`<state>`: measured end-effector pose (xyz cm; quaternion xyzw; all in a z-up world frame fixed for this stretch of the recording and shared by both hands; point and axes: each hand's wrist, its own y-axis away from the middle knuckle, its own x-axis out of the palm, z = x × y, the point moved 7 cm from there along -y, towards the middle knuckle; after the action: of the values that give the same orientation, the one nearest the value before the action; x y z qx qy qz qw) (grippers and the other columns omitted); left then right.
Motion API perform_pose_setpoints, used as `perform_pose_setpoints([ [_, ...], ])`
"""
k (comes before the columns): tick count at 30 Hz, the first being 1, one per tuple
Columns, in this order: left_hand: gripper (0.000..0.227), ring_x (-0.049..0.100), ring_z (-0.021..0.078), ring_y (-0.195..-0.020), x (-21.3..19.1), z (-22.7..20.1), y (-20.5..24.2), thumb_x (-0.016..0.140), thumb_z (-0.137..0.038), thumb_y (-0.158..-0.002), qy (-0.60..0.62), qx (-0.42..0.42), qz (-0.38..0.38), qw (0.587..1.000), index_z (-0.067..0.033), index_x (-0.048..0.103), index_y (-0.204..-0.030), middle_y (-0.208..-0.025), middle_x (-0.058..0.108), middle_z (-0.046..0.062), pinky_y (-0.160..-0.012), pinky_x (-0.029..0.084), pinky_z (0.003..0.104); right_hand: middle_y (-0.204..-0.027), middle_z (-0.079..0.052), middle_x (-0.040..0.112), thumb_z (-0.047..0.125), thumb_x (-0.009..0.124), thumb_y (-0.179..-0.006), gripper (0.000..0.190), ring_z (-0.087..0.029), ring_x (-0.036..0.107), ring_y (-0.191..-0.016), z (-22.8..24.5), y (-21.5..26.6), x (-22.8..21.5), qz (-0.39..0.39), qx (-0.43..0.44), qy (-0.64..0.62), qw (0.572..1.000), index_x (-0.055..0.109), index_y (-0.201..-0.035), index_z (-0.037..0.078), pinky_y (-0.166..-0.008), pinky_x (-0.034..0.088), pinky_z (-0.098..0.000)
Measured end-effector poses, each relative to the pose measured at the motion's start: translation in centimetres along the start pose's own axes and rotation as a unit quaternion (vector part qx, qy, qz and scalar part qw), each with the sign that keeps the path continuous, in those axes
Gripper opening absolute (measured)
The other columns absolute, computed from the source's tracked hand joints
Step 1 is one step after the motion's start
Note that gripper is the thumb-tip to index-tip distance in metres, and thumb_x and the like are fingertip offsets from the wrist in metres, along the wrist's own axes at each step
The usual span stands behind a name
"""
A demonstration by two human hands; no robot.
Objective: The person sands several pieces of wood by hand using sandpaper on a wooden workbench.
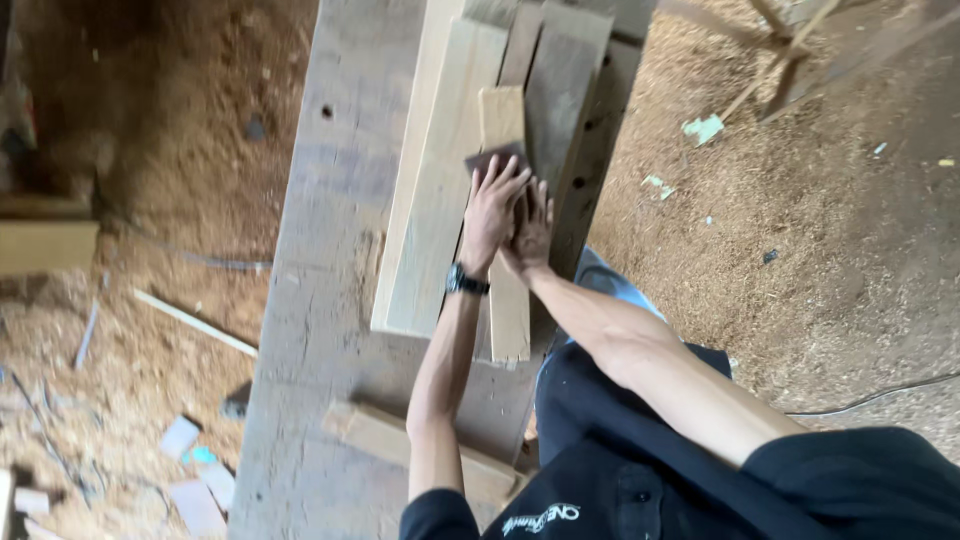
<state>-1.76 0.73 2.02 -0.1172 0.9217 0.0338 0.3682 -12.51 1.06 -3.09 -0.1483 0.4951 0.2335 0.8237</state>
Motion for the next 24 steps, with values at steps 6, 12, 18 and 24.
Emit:
perform_pose_setpoints([
  [6,0.040,0.031,0.0300,-0.153,1.4,1.6,-6.8,0.054,-0.022,-0.105,-0.072,-0.010,-0.036,0.997,-0.0254,0.063,-0.143,-0.159,0.045,0.001,-0.128,0.017,0.054,-0.175,-0.020,0.011,0.054,0.030,-0.109,0.075,-0.037,0.006,-0.164,0.3,-0.2,-0.6,0.011,0.032,-0.017,0.999,0.013,-0.169,0.011,-0.133,0.003,-0.0557],
  [12,0.040,0.031,0.0223,-0.155,1.1,1.5,-9.2,0.055,-0.022,-0.105,-0.063,-0.025,-0.070,0.995,-0.0345,0.062,-0.142,-0.161,0.046,-0.005,-0.132,0.016,0.049,-0.176,-0.019,0.011,0.056,0.022,-0.109,0.074,-0.036,0.005,-0.165,-0.1,-0.2,-0.6,0.037,0.069,-0.045,0.996,0.014,-0.169,0.013,-0.134,0.002,-0.0549],
  [18,0.061,0.027,0.0247,-0.157,2.1,0.7,-2.2,0.053,0.001,-0.094,-0.085,0.019,0.011,0.996,-0.0277,0.059,-0.147,-0.163,0.044,-0.001,-0.130,0.011,0.050,-0.171,-0.022,0.008,0.062,0.048,-0.101,0.095,-0.036,0.002,-0.159,0.9,-0.5,-1.1,0.039,0.015,0.027,0.999,0.009,-0.164,0.003,-0.130,0.001,-0.0516],
  [24,0.056,0.026,0.0256,-0.157,2.1,1.7,-2.1,0.054,-0.003,-0.095,-0.031,-0.018,0.001,0.999,-0.0262,0.060,-0.146,-0.163,0.042,0.000,-0.131,0.013,0.050,-0.172,-0.022,0.008,0.055,0.048,-0.106,0.087,-0.036,0.002,-0.161,0.8,-0.3,-0.9,0.020,0.010,0.034,0.999,0.008,-0.165,0.004,-0.131,0.002,-0.0514],
])
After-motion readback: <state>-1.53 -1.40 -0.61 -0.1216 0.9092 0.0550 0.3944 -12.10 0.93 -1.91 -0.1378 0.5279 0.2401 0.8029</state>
